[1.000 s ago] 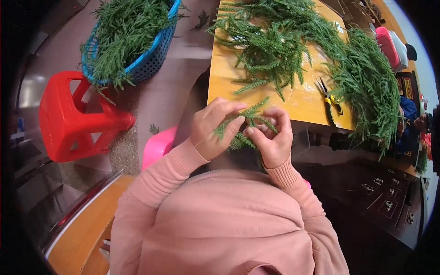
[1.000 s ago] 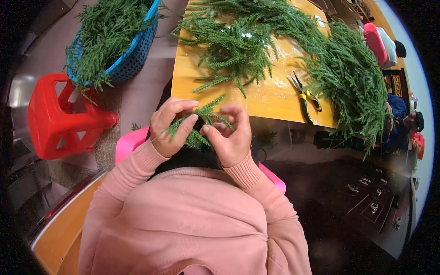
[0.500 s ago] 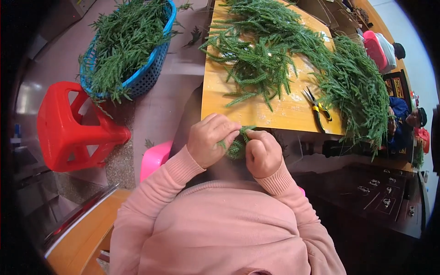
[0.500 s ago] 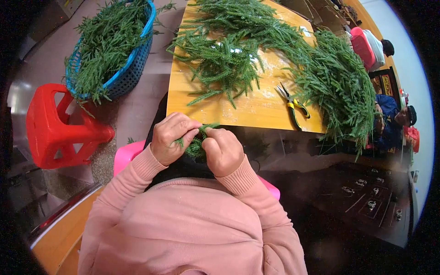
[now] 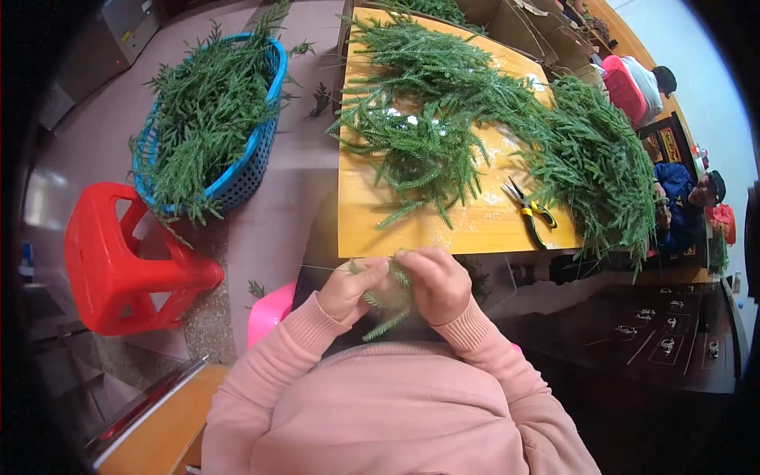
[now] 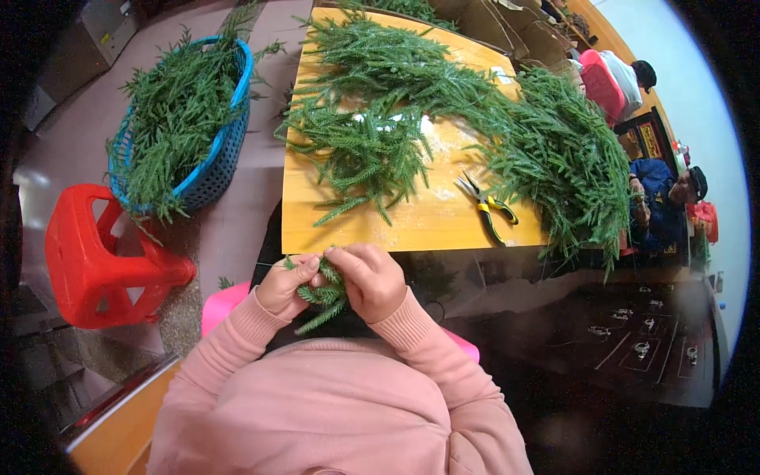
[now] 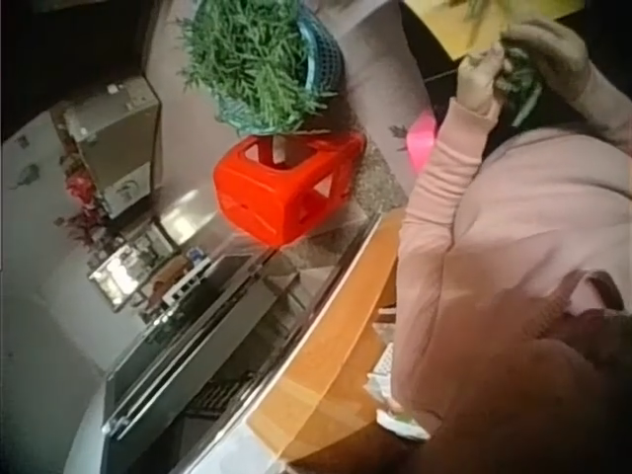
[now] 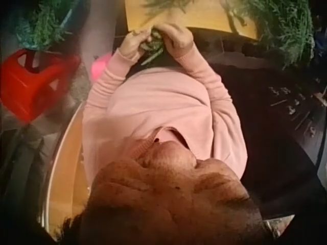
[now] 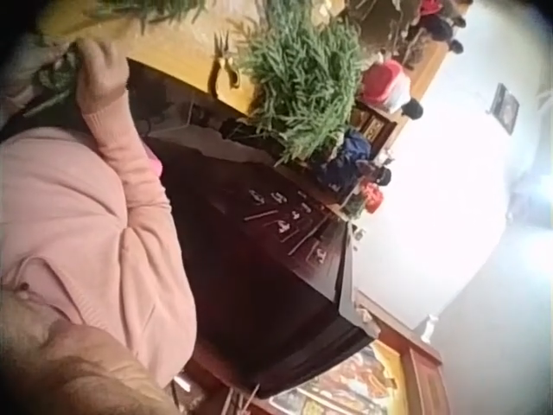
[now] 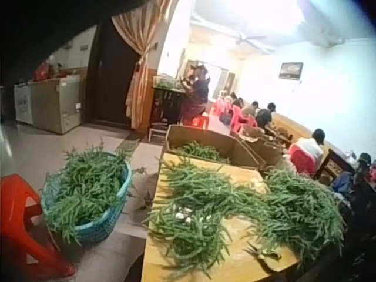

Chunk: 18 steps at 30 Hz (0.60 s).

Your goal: The recorder is assembling small bundles of green artificial foliage by twisting the wire stems together.

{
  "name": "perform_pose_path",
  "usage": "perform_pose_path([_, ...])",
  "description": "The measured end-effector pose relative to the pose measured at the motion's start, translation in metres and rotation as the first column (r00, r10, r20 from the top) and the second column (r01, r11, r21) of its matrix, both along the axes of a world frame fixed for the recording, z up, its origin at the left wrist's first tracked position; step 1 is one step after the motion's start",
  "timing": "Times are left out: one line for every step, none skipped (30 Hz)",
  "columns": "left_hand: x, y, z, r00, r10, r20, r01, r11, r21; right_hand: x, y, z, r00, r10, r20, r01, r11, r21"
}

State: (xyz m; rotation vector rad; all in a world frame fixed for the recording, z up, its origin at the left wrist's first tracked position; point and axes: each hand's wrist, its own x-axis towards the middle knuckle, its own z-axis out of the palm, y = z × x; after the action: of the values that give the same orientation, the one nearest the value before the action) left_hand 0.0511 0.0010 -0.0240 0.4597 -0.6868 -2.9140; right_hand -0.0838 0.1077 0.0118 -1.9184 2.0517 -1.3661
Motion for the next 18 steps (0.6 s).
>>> perform_pose_path([0.000, 0.001, -0.001, 0.999, 0.023, 0.035, -0.023, 1.000, -0.015, -0.003, 0.001, 0.001, 0.976, 0.058, -0.211, -0.056, 0.998, 0.015])
perform_pose_path([-0.001, 0.001, -0.003, 0.999, 0.023, 0.038, -0.022, 1.000, -0.017, -0.004, 0.002, 0.003, 0.977, 0.057, -0.208, -0.055, 0.998, 0.013])
perform_pose_path([-0.001, 0.001, -0.007, 0.998, 0.021, 0.056, -0.015, 0.994, -0.112, -0.004, 0.004, 0.006, 0.965, 0.068, -0.254, -0.060, 0.997, 0.037])
perform_pose_path([-0.001, 0.002, -0.010, 0.997, 0.021, 0.074, -0.006, 0.979, -0.204, -0.003, 0.006, 0.009, 0.951, 0.080, -0.300, -0.064, 0.996, 0.062])
perform_pose_path([-0.001, 0.002, -0.011, 0.996, 0.023, 0.091, 0.005, 0.956, -0.294, -0.002, 0.007, 0.010, 0.934, 0.093, -0.346, -0.066, 0.994, 0.088])
perform_pose_path([-0.003, 0.001, -0.011, 0.996, 0.018, 0.087, 0.009, 0.955, -0.296, -0.003, 0.009, 0.010, 0.933, 0.087, -0.349, -0.061, 0.994, 0.087])
perform_pose_path([-0.004, 0.001, -0.010, 0.996, 0.013, 0.093, 0.024, 0.922, -0.387, -0.002, 0.011, 0.010, 0.923, 0.084, -0.375, -0.055, 0.995, 0.088])
perform_pose_path([-0.005, 0.002, -0.009, 0.995, 0.010, 0.098, 0.038, 0.880, -0.474, -0.002, 0.013, 0.010, 0.913, 0.082, -0.400, -0.050, 0.995, 0.090])
perform_pose_path([-0.006, 0.002, -0.008, 0.995, 0.008, 0.102, 0.050, 0.830, -0.556, -0.001, 0.014, 0.010, 0.901, 0.080, -0.426, -0.045, 0.995, 0.091])
perform_pose_path([-0.006, 0.002, -0.007, 0.995, 0.005, 0.096, 0.050, 0.829, -0.558, -0.001, 0.014, 0.010, 0.899, 0.076, -0.431, -0.041, 0.995, 0.090])
perform_pose_path([-0.004, 0.004, -0.006, 0.994, 0.023, 0.106, 0.047, 0.792, -0.609, 0.000, 0.015, 0.010, 0.907, 0.080, -0.413, -0.044, 0.994, 0.095])
perform_pose_path([-0.002, 0.005, -0.006, 0.992, 0.043, 0.116, 0.044, 0.752, -0.658, 0.001, 0.015, 0.009, 0.915, 0.084, -0.394, -0.048, 0.994, 0.101])
perform_pose_path([0.000, 0.005, -0.006, 0.990, 0.065, 0.125, 0.042, 0.709, -0.704, 0.002, 0.015, 0.008, 0.923, 0.090, -0.374, -0.054, 0.993, 0.106])
perform_pose_path([0.000, 0.005, -0.006, 0.990, 0.069, 0.124, 0.038, 0.709, -0.704, 0.002, 0.015, 0.007, 0.922, 0.094, -0.375, -0.058, 0.993, 0.105])
perform_pose_path([-0.001, 0.006, -0.005, 0.988, 0.082, 0.129, 0.045, 0.650, -0.759, 0.002, 0.016, 0.005, 0.924, 0.076, -0.374, -0.039, 0.994, 0.105])
perform_pose_path([0.000, 0.006, -0.005, 0.985, 0.103, 0.137, 0.051, 0.585, -0.810, 0.002, 0.014, 0.003, 0.927, 0.063, -0.371, -0.027, 0.995, 0.101])
perform_pose_path([0.001, 0.006, -0.005, 0.981, 0.127, 0.145, 0.060, 0.515, -0.855, 0.003, 0.013, 0.002, 0.929, 0.052, -0.366, -0.017, 0.995, 0.097])
perform_pose_path([0.000, 0.006, -0.005, 0.978, 0.145, 0.150, 0.056, 0.511, -0.858, 0.003, 0.011, 0.001, 0.930, 0.066, -0.361, -0.036, 0.995, 0.091])
